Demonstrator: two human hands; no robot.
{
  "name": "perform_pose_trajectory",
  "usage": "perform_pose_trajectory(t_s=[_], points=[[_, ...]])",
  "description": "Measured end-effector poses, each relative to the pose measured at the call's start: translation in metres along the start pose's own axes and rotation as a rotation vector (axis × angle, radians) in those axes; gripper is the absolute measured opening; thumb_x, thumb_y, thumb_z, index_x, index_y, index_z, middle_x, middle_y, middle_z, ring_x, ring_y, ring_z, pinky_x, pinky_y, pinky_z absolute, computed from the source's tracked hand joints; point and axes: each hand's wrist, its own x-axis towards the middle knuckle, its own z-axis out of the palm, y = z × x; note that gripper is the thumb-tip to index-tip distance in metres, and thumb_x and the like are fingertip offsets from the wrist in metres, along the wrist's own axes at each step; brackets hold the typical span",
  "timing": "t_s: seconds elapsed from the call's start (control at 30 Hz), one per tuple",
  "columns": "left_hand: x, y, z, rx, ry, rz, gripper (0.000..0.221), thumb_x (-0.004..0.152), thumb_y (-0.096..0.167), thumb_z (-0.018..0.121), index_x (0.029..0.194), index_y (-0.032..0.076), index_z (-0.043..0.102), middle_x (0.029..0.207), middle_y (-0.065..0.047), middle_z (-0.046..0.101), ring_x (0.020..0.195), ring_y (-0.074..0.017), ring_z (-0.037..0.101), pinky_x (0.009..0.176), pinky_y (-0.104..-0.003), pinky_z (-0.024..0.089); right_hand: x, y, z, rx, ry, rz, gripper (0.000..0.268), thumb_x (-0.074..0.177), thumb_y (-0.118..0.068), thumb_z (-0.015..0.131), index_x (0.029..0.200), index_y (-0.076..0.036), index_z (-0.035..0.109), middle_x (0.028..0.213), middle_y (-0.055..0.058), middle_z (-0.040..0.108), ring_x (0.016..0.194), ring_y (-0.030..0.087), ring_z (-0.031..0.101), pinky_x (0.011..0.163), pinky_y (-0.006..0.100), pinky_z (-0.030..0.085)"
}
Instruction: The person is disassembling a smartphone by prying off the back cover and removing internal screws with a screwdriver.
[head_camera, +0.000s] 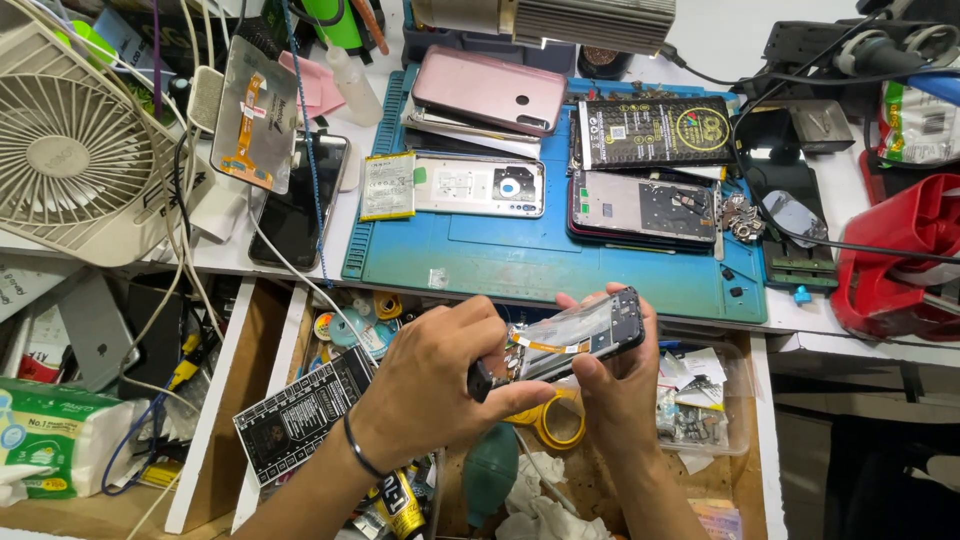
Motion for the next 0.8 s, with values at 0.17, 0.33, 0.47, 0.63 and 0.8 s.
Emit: perform_pose_trajectory(t_s=[0.17,0.33,0.47,0.63,0.8], points=[[-0.044,0.044,0.010,-0.432,0.031,-0.088,0.043,0.098,0.040,0.061,0.065,0.014,0.053,0.057,0.001,0.051,0.050,-0.0143,0.048,0.050,-0.033,0.038,-0.004,0.000,-0.004,0.084,0.070,-0.160,0.092,0.070,-0.040,0.095,0.138,-0.012,0.040,0.125,0.012,0.052,0.133,0.043,0.058,0.103,0.057,0.057],[-0.073,0.046,0.051,-0.557,0.163,-0.083,0.036,0.101,0.037,0.064,0.074,0.013,0.067,0.061,-0.001,0.058,0.052,-0.0159,0.052,0.054,-0.032,0.041,-0.008,-0.002,-0.003,0.140,0.032,-0.305,0.079,0.082,-0.033,0.090,0.140,-0.015,0.039,0.132,0.011,0.048,0.140,0.043,0.051,0.116,0.061,0.048],[-0.057,0.047,0.012,-0.264,0.273,0.000,0.047,0.096,0.039,0.067,0.065,0.015,0.043,0.062,0.001,0.042,0.056,-0.0156,0.039,0.054,-0.033,0.034,-0.013,-0.004,-0.001,0.102,0.020,-0.150,0.096,0.072,-0.041,0.094,0.144,-0.008,0.040,0.124,0.018,0.058,0.114,0.038,0.066,0.095,0.054,0.060],[-0.025,0.030,-0.017,-0.262,0.127,-0.067,0.055,0.079,0.039,0.085,0.068,0.013,0.038,0.092,-0.004,0.060,0.075,-0.0145,0.055,0.068,-0.028,0.047,-0.009,-0.006,-0.001,0.054,-0.056,-0.039,0.103,0.071,-0.049,0.092,0.146,-0.001,0.040,0.114,0.011,0.059,0.118,0.030,0.066,0.079,0.042,0.066],[-0.009,0.034,-0.016,-0.232,-0.156,-0.293,0.052,0.077,0.058,0.075,0.073,0.017,0.043,0.128,-0.004,0.066,0.101,-0.0130,0.068,0.049,-0.023,0.055,-0.004,-0.006,-0.007,-0.086,0.069,0.113,0.100,0.066,-0.052,0.083,0.144,-0.003,0.044,0.107,0.016,0.065,0.107,0.029,0.071,0.073,0.039,0.064]])
